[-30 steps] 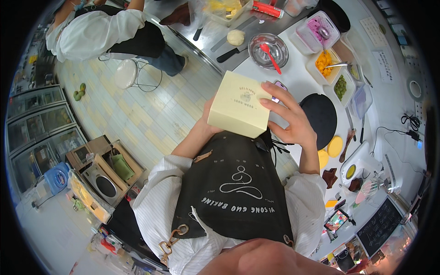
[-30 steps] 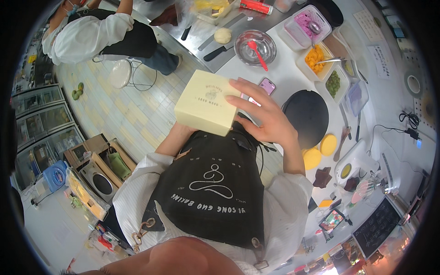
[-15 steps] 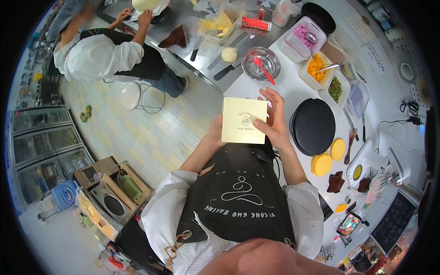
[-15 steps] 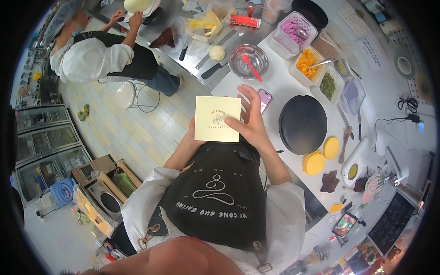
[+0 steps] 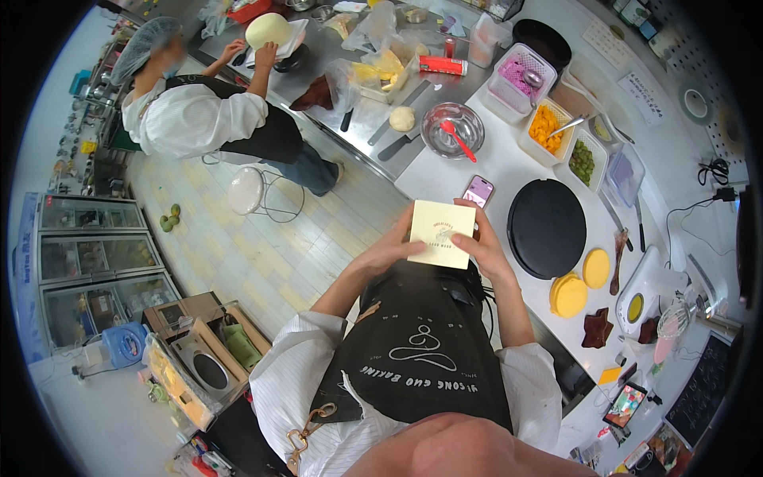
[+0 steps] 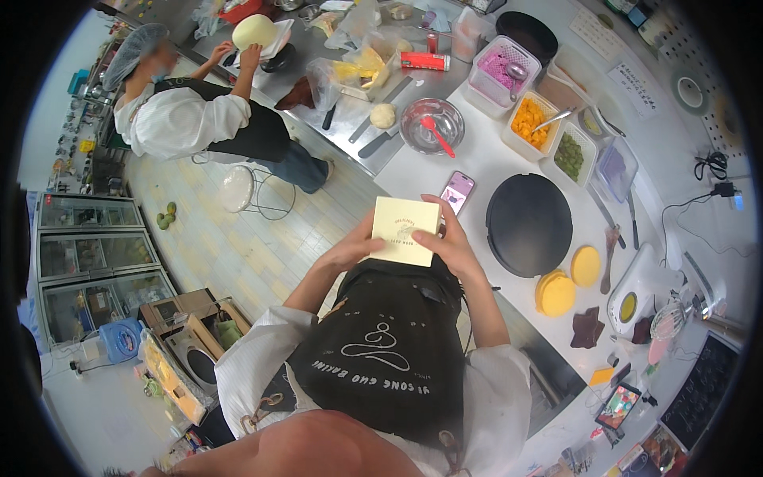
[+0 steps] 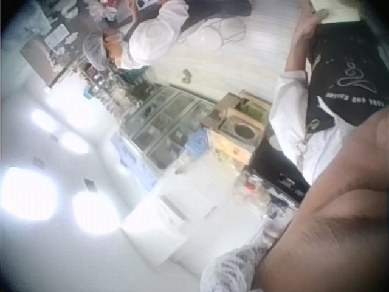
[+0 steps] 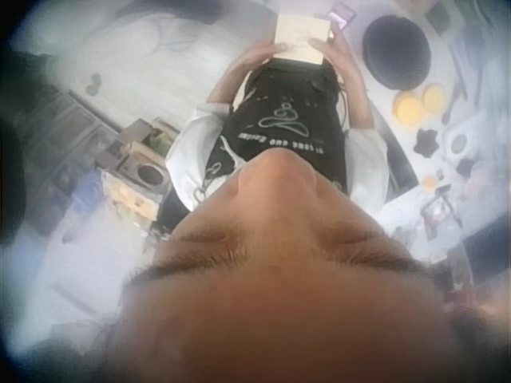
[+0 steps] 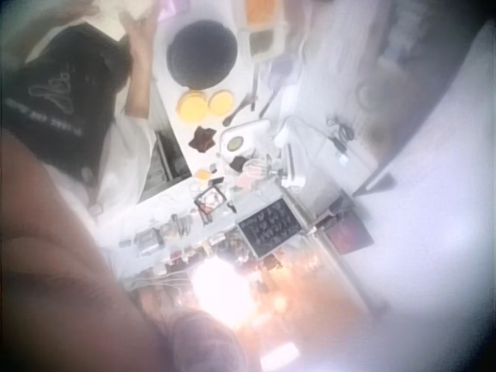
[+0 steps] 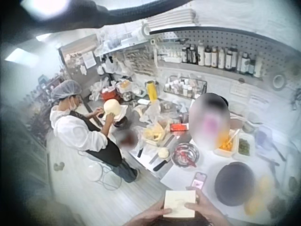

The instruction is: The person assembles a flat-folded paper box by folding its sides and tabs into a rectangular container. They then place a small container of blueberries into the assembled box. The task is performed by hand without tools.

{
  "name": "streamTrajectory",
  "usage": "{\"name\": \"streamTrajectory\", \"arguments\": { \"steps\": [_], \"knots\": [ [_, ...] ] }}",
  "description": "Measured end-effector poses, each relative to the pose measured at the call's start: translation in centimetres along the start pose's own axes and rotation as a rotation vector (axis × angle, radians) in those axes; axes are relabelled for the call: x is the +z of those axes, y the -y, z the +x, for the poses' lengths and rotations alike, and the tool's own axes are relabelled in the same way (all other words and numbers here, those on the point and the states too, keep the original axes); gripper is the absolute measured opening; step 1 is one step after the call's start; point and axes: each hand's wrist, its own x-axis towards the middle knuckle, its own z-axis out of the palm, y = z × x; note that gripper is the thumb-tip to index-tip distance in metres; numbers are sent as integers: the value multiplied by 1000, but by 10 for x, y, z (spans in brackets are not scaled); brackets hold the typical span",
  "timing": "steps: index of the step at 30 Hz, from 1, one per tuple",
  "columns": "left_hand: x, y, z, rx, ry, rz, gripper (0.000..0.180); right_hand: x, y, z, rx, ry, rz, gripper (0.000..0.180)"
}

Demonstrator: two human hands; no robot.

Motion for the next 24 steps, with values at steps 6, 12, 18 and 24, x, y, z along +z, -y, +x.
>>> {"name": "streamTrajectory", "arguments": {
  "steps": [6, 12, 18, 24],
  "knots": [
    [6, 13, -28, 26, -99, -53, 93, -11, -25, 1, -55, 136, 124, 72],
    [-7, 45, -75, 48, -286, -234, 89, -83, -151, -39, 134, -236, -405, 30],
    [-46, 34, -96, 27, -330, -185, 87, -105, -272, -136, 181, -347, -361, 13],
    [-105, 39, -121, 58, -332, -111, 89, -31, -232, -153, 431, -508, 409, 39]
  ]
}}
